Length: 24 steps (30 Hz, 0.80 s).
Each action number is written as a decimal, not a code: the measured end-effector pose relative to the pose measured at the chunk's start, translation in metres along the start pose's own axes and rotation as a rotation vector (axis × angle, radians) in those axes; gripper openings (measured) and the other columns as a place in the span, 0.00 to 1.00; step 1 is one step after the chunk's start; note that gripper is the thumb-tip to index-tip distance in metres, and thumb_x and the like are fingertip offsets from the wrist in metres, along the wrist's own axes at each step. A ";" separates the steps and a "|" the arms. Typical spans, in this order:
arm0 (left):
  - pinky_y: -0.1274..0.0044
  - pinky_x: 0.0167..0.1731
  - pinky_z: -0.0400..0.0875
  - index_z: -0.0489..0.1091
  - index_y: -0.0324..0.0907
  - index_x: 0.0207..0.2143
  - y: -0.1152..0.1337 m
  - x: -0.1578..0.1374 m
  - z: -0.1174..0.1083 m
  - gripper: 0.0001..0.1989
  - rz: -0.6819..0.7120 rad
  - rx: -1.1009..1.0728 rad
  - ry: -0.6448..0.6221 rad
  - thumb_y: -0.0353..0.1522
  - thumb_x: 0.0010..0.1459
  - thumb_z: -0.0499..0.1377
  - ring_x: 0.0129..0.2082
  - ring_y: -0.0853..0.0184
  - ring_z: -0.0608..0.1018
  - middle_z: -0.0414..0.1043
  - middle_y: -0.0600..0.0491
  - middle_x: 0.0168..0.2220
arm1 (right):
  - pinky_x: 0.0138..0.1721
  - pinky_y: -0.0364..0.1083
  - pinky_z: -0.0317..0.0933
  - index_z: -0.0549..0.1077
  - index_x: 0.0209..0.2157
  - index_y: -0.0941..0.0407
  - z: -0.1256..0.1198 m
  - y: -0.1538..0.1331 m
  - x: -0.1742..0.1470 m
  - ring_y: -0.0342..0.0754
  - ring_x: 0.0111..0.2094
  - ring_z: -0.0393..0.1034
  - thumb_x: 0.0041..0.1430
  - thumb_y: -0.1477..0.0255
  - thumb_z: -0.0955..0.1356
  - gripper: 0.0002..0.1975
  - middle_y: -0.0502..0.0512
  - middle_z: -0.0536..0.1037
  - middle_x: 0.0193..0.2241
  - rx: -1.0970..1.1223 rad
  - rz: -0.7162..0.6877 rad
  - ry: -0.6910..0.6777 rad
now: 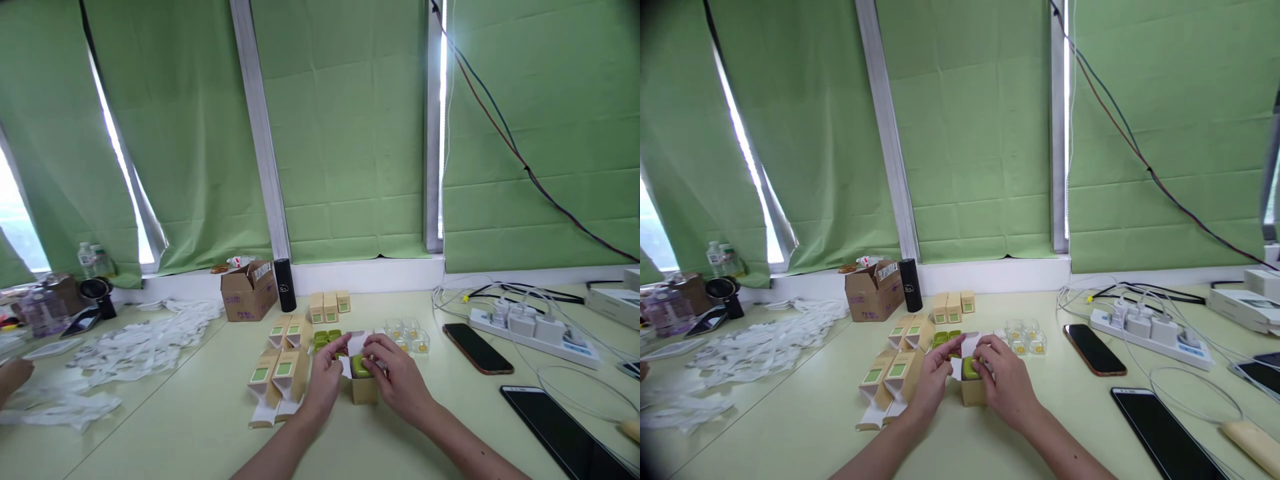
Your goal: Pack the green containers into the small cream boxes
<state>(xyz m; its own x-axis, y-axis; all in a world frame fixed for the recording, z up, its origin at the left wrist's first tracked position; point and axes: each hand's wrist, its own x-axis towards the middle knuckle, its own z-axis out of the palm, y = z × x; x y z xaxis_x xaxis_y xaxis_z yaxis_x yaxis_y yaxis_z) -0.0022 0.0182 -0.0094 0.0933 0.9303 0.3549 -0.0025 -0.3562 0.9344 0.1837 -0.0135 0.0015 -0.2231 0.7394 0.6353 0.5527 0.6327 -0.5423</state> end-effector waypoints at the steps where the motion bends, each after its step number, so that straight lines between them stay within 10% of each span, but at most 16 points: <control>1: 0.67 0.51 0.70 0.78 0.40 0.52 0.000 0.000 0.000 0.33 -0.003 -0.004 0.000 0.26 0.41 0.53 0.46 0.58 0.77 0.79 0.48 0.41 | 0.41 0.49 0.66 0.72 0.36 0.51 0.001 0.001 0.000 0.52 0.41 0.72 0.68 0.71 0.61 0.09 0.57 0.74 0.45 0.011 0.014 0.014; 24: 0.69 0.49 0.70 0.77 0.38 0.53 -0.005 0.002 0.001 0.36 -0.030 -0.065 -0.008 0.26 0.39 0.52 0.46 0.58 0.76 0.80 0.47 0.46 | 0.35 0.48 0.64 0.83 0.30 0.51 0.014 0.016 -0.001 0.51 0.36 0.70 0.62 0.73 0.66 0.13 0.55 0.71 0.34 0.031 0.113 0.005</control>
<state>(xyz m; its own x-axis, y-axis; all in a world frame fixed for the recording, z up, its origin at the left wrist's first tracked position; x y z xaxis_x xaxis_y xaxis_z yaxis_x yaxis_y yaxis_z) -0.0012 0.0214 -0.0134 0.1024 0.9396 0.3266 -0.0641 -0.3214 0.9448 0.1812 -0.0004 -0.0156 -0.1571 0.8051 0.5719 0.5489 0.5526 -0.6272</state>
